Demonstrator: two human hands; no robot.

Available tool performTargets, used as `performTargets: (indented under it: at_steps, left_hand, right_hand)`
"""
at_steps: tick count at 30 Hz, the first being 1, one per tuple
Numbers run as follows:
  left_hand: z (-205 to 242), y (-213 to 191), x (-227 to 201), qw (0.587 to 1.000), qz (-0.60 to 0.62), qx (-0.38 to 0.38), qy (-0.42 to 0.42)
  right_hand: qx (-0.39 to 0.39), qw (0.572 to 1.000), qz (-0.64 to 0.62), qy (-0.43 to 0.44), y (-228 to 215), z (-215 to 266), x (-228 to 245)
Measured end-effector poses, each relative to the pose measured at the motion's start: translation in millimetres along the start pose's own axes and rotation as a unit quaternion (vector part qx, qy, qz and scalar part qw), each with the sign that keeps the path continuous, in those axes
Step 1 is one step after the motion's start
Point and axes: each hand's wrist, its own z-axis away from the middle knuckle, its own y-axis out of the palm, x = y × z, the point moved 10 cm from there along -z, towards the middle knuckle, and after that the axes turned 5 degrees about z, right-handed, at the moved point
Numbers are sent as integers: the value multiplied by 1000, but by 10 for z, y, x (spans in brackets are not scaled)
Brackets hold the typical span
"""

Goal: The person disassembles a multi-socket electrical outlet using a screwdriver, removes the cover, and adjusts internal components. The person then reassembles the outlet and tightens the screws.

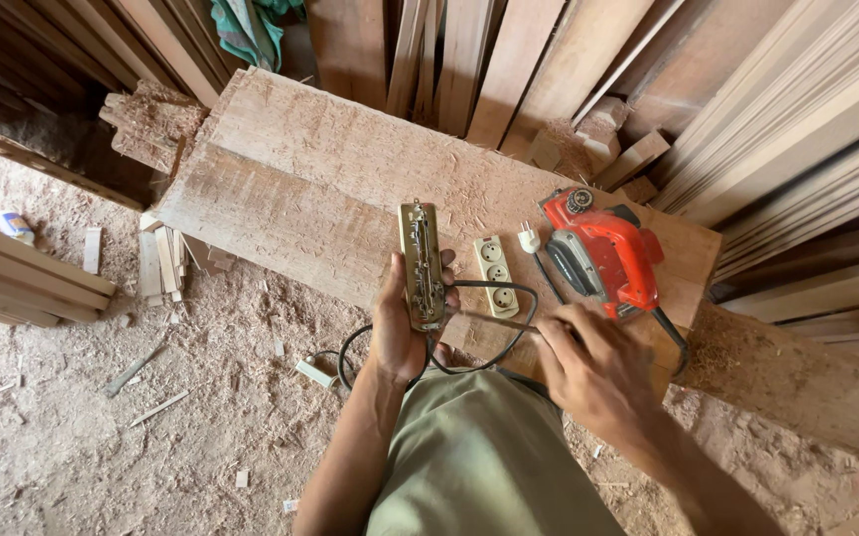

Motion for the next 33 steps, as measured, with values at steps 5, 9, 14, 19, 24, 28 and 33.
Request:
performTargets:
  at_steps: [5,9,14,19,24,28,33]
  left_hand:
    - [-25,79,154,998,21,53,-37]
    - [-14,96,245,995,4,67,-71]
    - [-19,24,429,991,-15,41,-125]
    - [-60,-41,513,995,-37,-3,-97]
    - [-24,16,541,994,-40,17,-100]
    - [-18,50,566,991,-53,12,-123]
    - [-49,65,485,997,-65,-14,-46]
  right_hand:
    - [19,968,-244,63,588,-83,186]
    - [2,975,-224,16,693,-129,345]
    - [40,986,-162,-31,698,-170,317]
    - [48,981,-178,-58,648,-147,318]
    - [4,976,-207,-71,547,-134,347]
    - [19,977,-185,-106,501,-125,405]
    - [-68,985,-101,-122,317,-91,497]
